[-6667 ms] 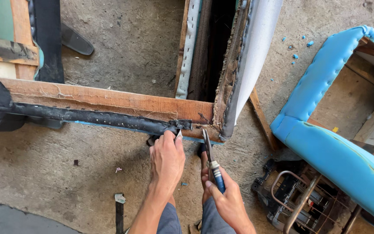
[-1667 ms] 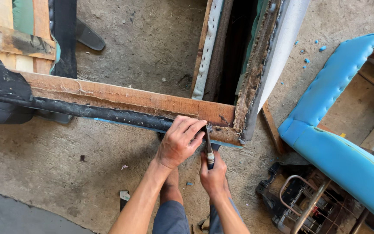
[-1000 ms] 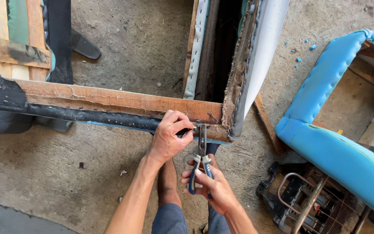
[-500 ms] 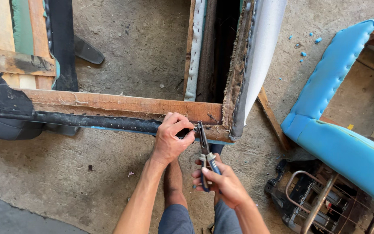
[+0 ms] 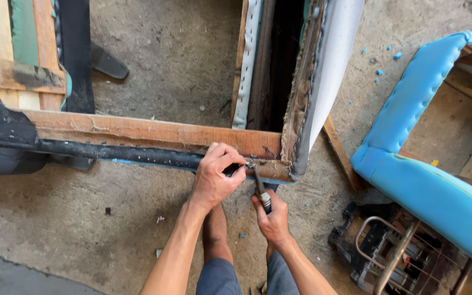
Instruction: The person uses pliers to pull and remove fabric and staples from the edge of a wooden furniture frame. The fabric is peeled away from the frame as the staples are extracted.
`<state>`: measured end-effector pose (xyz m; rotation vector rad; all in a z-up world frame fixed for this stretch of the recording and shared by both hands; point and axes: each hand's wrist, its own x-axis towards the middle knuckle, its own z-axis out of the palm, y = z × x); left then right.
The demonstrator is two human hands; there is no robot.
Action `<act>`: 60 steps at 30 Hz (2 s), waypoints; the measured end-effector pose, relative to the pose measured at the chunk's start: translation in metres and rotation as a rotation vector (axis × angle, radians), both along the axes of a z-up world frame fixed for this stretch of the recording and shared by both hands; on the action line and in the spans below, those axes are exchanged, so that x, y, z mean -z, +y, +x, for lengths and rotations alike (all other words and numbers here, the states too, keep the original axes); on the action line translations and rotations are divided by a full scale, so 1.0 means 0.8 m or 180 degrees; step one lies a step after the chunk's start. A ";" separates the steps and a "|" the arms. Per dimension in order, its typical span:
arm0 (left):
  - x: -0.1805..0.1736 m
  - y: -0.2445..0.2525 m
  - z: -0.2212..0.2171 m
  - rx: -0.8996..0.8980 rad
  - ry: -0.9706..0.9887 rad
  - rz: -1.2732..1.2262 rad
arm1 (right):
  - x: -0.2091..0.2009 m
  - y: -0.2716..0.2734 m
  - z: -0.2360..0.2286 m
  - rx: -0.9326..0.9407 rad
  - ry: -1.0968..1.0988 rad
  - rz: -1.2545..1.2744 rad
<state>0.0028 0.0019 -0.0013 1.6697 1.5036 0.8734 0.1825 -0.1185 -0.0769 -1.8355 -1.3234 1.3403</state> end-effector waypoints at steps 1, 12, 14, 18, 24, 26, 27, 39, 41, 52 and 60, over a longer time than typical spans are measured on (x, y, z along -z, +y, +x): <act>-0.002 -0.005 0.000 0.0005 0.0072 -0.0045 | -0.006 -0.013 0.002 0.0322 0.0120 -0.0144; -0.001 0.010 0.021 -0.0109 0.0449 0.0154 | -0.079 -0.047 0.101 0.2401 0.0751 -0.2465; -0.003 0.006 0.020 -0.0132 0.0426 0.0027 | -0.089 -0.052 0.099 0.2156 0.0736 -0.2377; -0.004 0.013 0.023 -0.0056 0.0532 -0.0271 | -0.116 -0.044 0.097 0.1252 0.0537 -0.1831; -0.005 0.021 0.019 0.0315 0.0879 -0.0491 | -0.137 0.020 0.101 -0.0437 0.1375 -0.1715; -0.006 0.022 0.018 0.0309 0.0770 -0.0351 | -0.131 0.048 0.097 -0.0532 0.1686 -0.1938; -0.006 0.022 0.017 0.0310 0.0715 -0.0285 | -0.126 0.061 0.095 -0.0499 0.1764 -0.2109; -0.001 0.015 0.014 0.0322 0.0677 -0.0259 | -0.119 0.129 0.111 -0.1262 0.1304 -0.2805; -0.003 0.010 0.015 0.0330 0.0681 -0.0272 | -0.120 0.123 0.111 -0.1299 0.1340 -0.2767; -0.001 0.015 0.013 0.0446 0.0716 -0.0269 | -0.113 0.141 0.121 -0.1180 0.1425 -0.2871; -0.002 0.016 0.014 0.0412 0.0664 -0.0352 | -0.111 0.146 0.122 -0.1122 0.1531 -0.2986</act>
